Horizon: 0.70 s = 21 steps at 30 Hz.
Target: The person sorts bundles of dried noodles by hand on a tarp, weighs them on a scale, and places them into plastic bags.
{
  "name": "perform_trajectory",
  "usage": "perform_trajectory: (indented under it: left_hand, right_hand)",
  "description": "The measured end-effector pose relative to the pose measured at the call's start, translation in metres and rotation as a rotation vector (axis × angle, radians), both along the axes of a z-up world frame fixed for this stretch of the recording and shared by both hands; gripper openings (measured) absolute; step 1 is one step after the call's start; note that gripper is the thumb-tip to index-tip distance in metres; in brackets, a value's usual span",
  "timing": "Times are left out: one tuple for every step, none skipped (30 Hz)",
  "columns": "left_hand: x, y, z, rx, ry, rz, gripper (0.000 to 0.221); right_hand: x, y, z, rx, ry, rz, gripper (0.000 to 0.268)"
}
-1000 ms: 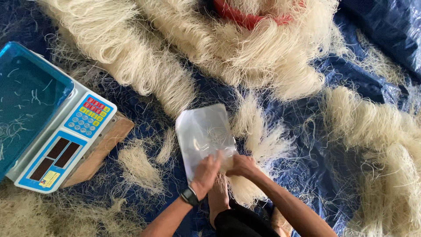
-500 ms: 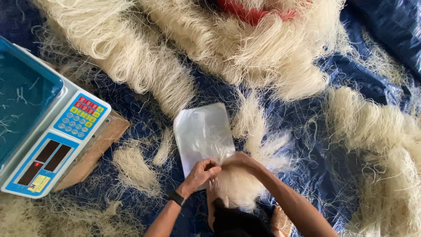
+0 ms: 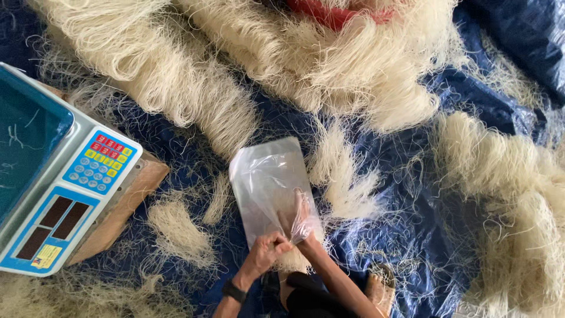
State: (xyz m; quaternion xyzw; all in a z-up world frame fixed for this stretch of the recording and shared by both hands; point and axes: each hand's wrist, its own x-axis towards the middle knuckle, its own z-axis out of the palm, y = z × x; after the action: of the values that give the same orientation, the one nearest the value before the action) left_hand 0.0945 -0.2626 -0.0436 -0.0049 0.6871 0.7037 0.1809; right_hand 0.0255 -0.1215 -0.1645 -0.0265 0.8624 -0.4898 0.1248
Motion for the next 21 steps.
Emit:
perform_trajectory:
  left_hand:
    - [0.010, 0.003, -0.002, -0.114, 0.061, 0.049, 0.012]
    - [0.019, 0.006, -0.004, -0.229, 0.125, 0.099, 0.006]
    - [0.031, 0.009, -0.018, -0.234, 0.126, 0.095, 0.006]
    - [0.043, 0.012, -0.032, -0.347, 0.221, 0.148, 0.018]
    - [0.056, 0.015, -0.045, -0.461, 0.317, 0.200, 0.031]
    - [0.059, 0.015, -0.043, -0.469, 0.324, 0.207, 0.031]
    - [0.062, 0.015, -0.041, -0.468, 0.337, 0.205, 0.039]
    - [0.072, 0.017, -0.039, -0.461, 0.337, 0.197, 0.052]
    - [0.072, 0.018, -0.032, -0.463, 0.333, 0.199, 0.052]
    - [0.069, 0.020, -0.024, -0.445, 0.380, 0.218, 0.045]
    - [0.067, 0.022, -0.016, -0.427, 0.428, 0.236, 0.037]
    - [0.068, 0.021, -0.023, -0.429, 0.432, 0.240, 0.037]
    - [0.069, 0.020, -0.028, -0.436, 0.421, 0.252, 0.013]
    - [0.068, 0.022, -0.035, -0.439, 0.411, 0.261, 0.023]
    - [0.069, 0.020, -0.031, -0.438, 0.417, 0.262, 0.023]
    - [0.070, 0.019, -0.029, -0.427, 0.370, 0.284, 0.015]
    - [0.070, 0.017, -0.026, -0.415, 0.323, 0.306, 0.021]
    - [0.070, 0.018, -0.026, -0.418, 0.325, 0.308, 0.021]
    - [0.070, 0.019, -0.027, -0.442, 0.312, 0.299, 0.023]
    - [0.073, 0.017, -0.027, -0.466, 0.296, 0.286, 0.025]
    - [0.077, 0.017, -0.020, -0.470, 0.294, 0.284, 0.025]
  right_hand:
    - [-0.001, -0.003, 0.010, 0.126, 0.167, 0.027, 0.091]
    - [-0.004, -0.007, 0.021, 0.253, 0.337, 0.054, 0.094]
    - [0.002, -0.010, 0.026, 0.249, 0.338, 0.049, 0.094]
    - [0.008, -0.013, 0.032, 0.254, 0.388, 0.044, 0.092]
    - [0.015, -0.016, 0.037, 0.259, 0.438, 0.038, 0.090]
    - [0.019, -0.013, 0.036, 0.250, 0.447, 0.042, 0.090]
    - [0.023, -0.010, 0.033, 0.458, 0.420, 0.164, 0.094]
    - [0.035, -0.004, 0.030, 0.672, 0.375, 0.286, 0.099]
    - [0.040, 0.002, 0.032, 0.669, 0.373, 0.291, 0.099]
    - [0.043, 0.010, 0.034, 0.431, 0.565, 0.279, 0.110]
    - [0.046, 0.017, 0.036, 0.186, 0.748, 0.263, 0.126]
    - [0.057, 0.031, 0.037, 0.183, 0.754, 0.264, 0.126]
    - [0.069, 0.045, 0.038, 0.229, 0.594, 0.398, 0.128]
    - [0.080, 0.062, 0.038, 0.278, 0.430, 0.525, 0.133]
    - [0.087, 0.069, 0.039, 0.280, 0.436, 0.524, 0.133]
    - [0.094, 0.077, 0.039, 0.408, 0.359, 0.612, 0.106]
    - [0.100, 0.085, 0.038, 0.537, 0.280, 0.696, 0.085]
    - [0.090, 0.078, 0.082, 0.534, 0.283, 0.697, 0.085]
    - [0.080, 0.072, 0.125, 0.354, 0.289, 0.514, 0.053]
    - [0.073, 0.064, 0.168, 0.174, 0.285, 0.328, 0.023]
    - [0.079, 0.074, 0.142, 0.169, 0.283, 0.327, 0.023]
